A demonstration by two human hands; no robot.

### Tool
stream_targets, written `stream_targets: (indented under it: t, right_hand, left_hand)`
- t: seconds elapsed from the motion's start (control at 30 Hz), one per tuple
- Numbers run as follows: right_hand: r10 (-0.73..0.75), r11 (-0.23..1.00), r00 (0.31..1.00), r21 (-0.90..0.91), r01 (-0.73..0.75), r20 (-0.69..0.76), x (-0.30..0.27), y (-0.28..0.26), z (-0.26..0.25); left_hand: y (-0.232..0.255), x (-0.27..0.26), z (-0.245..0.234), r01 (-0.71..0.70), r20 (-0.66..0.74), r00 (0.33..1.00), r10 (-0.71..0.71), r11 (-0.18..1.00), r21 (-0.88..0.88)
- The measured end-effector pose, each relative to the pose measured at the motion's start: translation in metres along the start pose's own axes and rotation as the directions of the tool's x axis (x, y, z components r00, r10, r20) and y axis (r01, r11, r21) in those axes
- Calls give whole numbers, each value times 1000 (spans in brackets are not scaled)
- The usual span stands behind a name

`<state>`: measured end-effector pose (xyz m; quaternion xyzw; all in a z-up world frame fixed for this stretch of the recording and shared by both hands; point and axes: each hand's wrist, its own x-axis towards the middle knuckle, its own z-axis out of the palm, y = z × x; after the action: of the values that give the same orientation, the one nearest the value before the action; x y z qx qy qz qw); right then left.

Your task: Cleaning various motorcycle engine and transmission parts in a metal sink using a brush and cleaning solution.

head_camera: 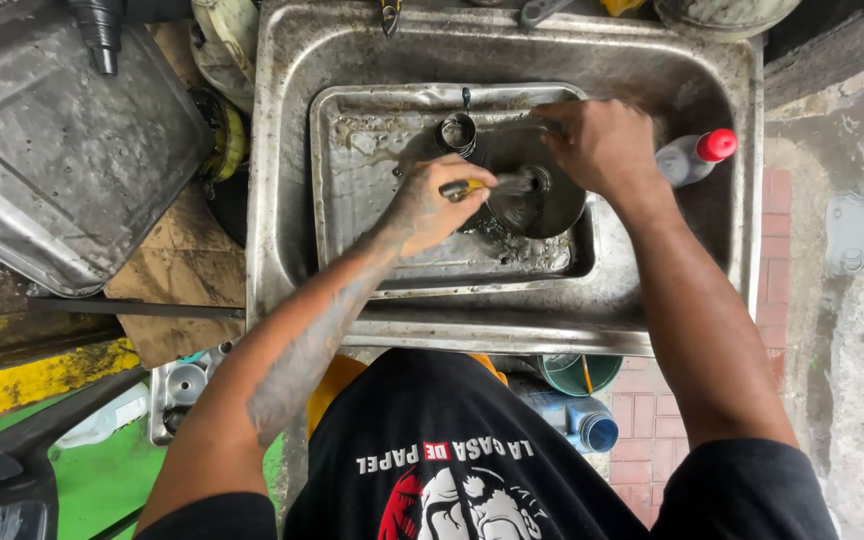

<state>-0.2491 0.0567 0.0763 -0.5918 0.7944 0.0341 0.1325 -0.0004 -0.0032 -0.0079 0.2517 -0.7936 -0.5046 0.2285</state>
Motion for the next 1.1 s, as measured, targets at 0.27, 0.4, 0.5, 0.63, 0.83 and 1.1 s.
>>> stream_targets:
  t: [0.27,0.4,0.5,0.63,0.83,1.1]
  right_hand:
    - [-219,972,975,95,215,41,-52,33,-15]
    - [-161,986,986,-32,162,54,-43,39,-11]
    - [-155,986,987,-50,157,30,-46,33,-19]
    - [-150,987,989,-49,151,4,-40,42,-7]
    - [-162,974,987,-163,159,-6,-33,49,7]
    - [-160,966,987,-205,160,17,-34,49,8]
  left_hand:
    - [4,3,-10,-117,15,993,116,986,117]
    - [-2,-19,-1,3,194,980,-38,984,176]
    - [-22,12,3,120,90,988,-128,989,88]
    - [3,22,17,27,-225,974,-14,998,55]
    - [-25,1,19,24,-128,991,-38,994,-105]
    - [4,3,31,-52,-197,980,9,975,-216]
